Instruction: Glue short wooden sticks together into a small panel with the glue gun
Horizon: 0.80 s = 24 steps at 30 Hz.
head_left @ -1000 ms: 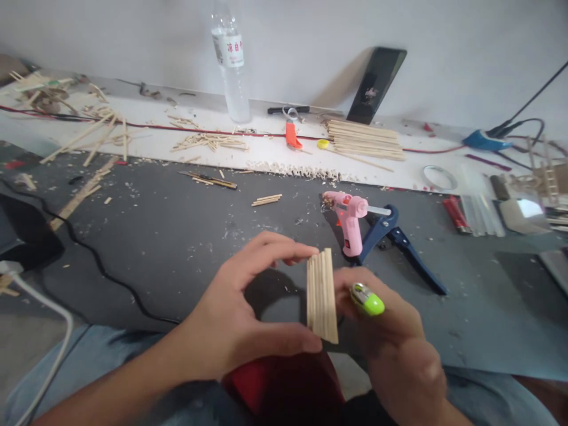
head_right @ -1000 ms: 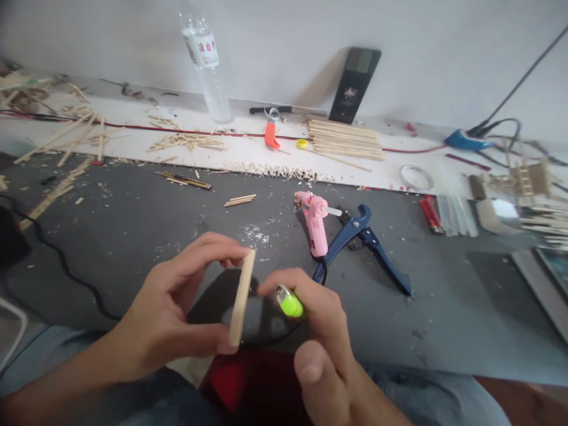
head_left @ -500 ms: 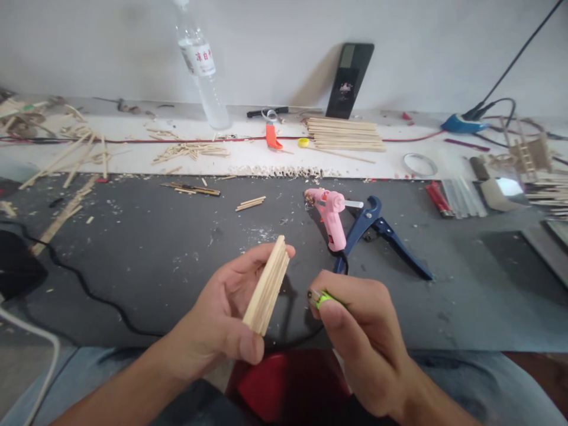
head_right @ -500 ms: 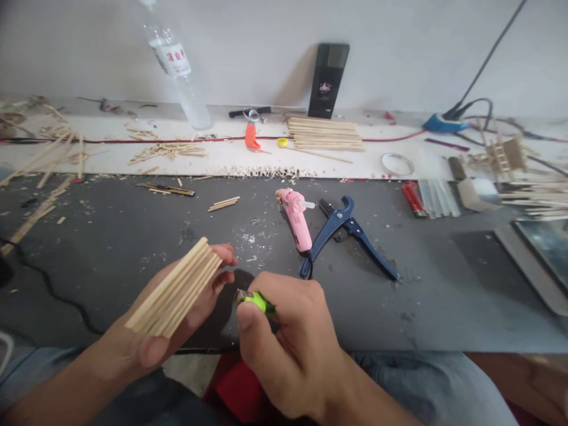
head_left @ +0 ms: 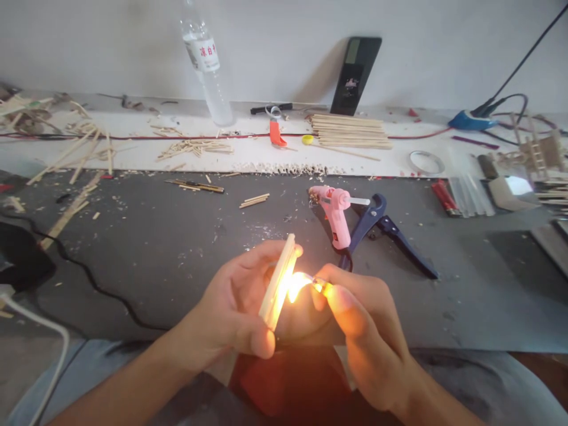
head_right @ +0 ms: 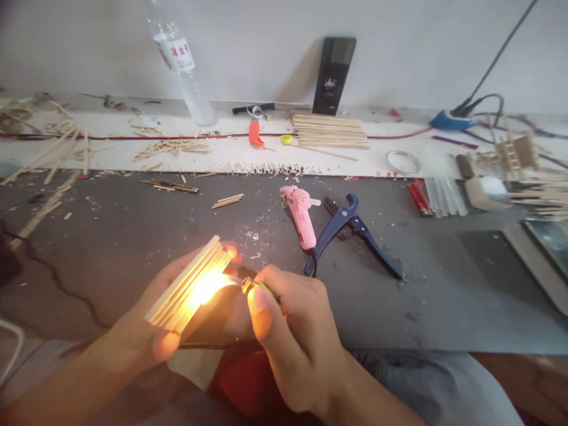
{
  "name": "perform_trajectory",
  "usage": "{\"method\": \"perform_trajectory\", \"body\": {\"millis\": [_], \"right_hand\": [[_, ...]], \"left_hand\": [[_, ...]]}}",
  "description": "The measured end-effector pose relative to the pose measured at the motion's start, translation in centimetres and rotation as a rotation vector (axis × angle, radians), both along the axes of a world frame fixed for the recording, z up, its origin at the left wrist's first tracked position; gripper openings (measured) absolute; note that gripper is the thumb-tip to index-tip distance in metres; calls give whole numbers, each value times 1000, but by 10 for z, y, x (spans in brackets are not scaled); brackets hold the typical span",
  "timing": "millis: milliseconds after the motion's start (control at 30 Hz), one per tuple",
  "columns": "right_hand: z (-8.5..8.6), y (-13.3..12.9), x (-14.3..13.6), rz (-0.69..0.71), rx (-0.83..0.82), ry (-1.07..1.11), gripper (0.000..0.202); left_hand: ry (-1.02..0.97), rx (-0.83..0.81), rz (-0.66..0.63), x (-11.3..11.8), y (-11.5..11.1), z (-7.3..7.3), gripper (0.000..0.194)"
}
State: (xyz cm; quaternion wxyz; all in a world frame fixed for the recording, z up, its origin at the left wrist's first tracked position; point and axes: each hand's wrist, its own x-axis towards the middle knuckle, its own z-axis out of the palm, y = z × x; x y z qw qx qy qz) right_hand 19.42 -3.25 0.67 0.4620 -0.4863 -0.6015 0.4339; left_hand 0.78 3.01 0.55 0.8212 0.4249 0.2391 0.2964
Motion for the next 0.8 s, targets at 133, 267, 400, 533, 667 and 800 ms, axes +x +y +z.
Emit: {"method": "perform_trajectory", "body": {"millis": [133, 267, 400, 533, 667, 800], "right_hand": [[-2, -1, 0, -26, -7, 4, 42], [-3, -1, 1, -69, -27, 8, 43], [0, 0, 1, -102, 7, -55, 46], [1, 0, 1, -73, 7, -47, 48], [-1, -1, 0, -48, -29, -19, 47], [-2, -1, -2, -30, -46, 19, 47]], "left_hand": [[-130, -56, -41, 3, 1, 5, 56], [-87, -72, -37, 2, 0, 4, 53], [-121, -92, -44, 1, 0, -1, 54], [-104, -157, -27, 2, 1, -5, 58], [-94, -151, -4, 4, 2, -5, 57], [-46, -104, 34, 7, 2, -9, 50]]}}
